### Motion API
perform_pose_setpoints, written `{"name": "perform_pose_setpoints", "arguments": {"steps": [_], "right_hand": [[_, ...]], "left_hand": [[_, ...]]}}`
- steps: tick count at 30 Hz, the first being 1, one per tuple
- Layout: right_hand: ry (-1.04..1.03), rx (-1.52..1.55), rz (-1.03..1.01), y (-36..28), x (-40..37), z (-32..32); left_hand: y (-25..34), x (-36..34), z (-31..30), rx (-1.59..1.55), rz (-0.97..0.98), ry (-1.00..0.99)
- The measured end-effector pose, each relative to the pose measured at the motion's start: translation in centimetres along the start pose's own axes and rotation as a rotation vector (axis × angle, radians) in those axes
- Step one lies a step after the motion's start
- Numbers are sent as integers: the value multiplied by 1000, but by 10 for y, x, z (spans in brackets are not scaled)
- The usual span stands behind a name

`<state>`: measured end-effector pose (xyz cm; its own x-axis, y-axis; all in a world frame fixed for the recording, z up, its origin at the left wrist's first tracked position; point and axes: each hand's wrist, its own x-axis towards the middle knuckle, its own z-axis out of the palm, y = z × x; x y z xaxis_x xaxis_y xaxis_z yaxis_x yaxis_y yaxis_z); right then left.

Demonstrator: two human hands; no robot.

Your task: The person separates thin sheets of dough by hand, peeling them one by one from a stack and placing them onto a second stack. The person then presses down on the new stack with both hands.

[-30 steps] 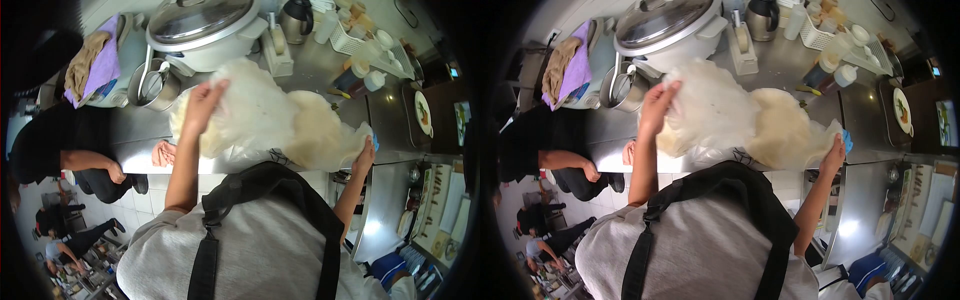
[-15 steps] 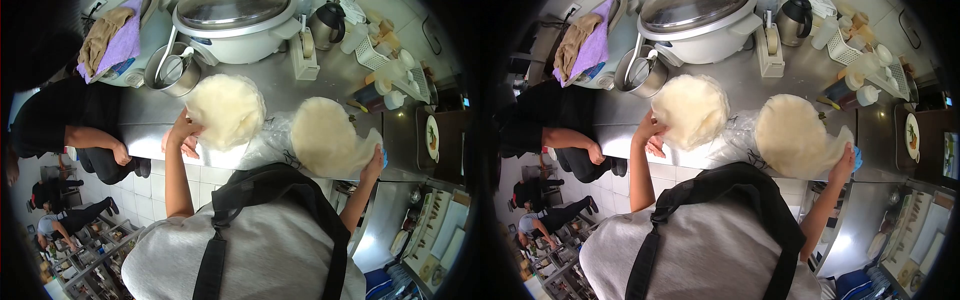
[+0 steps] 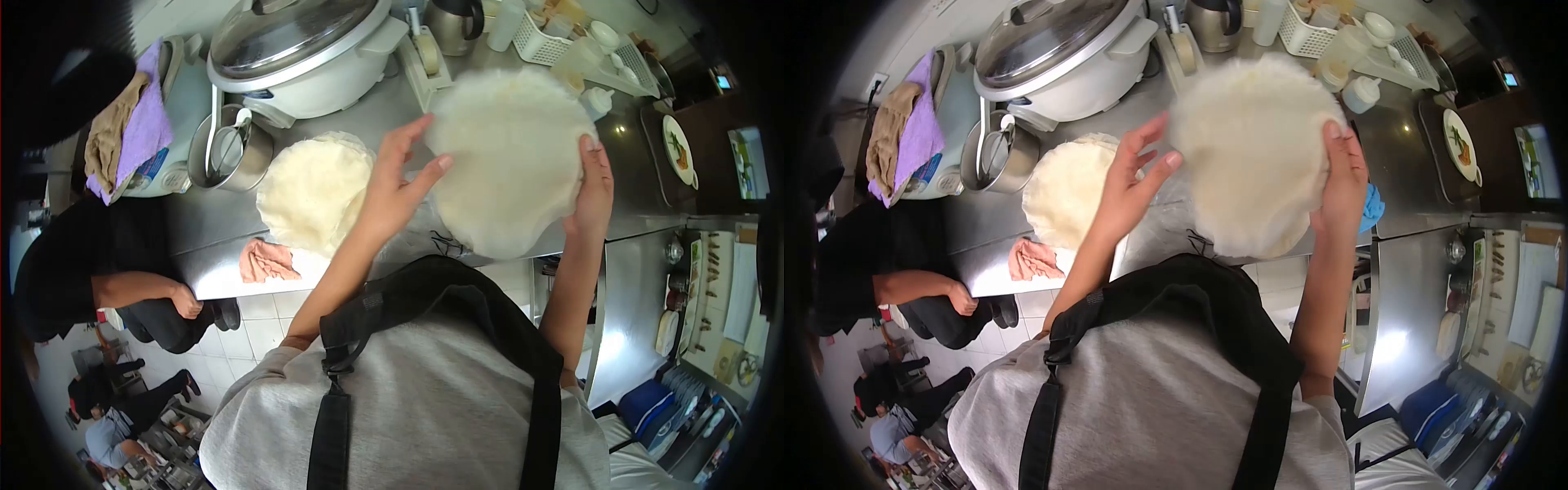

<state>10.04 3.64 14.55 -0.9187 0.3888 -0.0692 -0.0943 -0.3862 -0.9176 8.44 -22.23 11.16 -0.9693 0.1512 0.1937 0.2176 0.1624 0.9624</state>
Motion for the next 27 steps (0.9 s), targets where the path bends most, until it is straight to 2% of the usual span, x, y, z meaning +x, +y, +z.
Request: {"name": "perform_pose_setpoints", "arguments": {"steps": [2,5,8,11,12,15,16,18,20,24,27], "right_hand": [[28,11,-59,-1,5,-24],[177,20,31,6,-6,-58],[321,-269,120,63,-19,-140],[237,-890,156,96,-54,-170],[268,-1237,-100,103,-59,-164],[184,-1048,-174,106,-66,-136],[61,-937,-27,104,-65,-122],[-239,-968,-87,108,-66,-88],[-393,-1021,-103,118,-72,-65],[-405,-992,-95,141,-72,-61],[-391,-934,-70,143,-68,-66]], "left_hand": [[-23,1,26,3,14,132],[-62,-17,47,-568,-562,41],[-103,-34,52,-1048,-879,-404],[-124,-48,67,-956,-1046,-434],[-127,-54,67,-943,-984,-405],[-138,-55,67,-896,-905,-448],[-139,-55,68,-870,-909,-449],[-141,-54,73,-818,-911,-461],[-138,-55,78,-793,-894,-453],[-134,-55,82,-733,-810,-447],[-140,-55,83,-774,-829,-430]]}}
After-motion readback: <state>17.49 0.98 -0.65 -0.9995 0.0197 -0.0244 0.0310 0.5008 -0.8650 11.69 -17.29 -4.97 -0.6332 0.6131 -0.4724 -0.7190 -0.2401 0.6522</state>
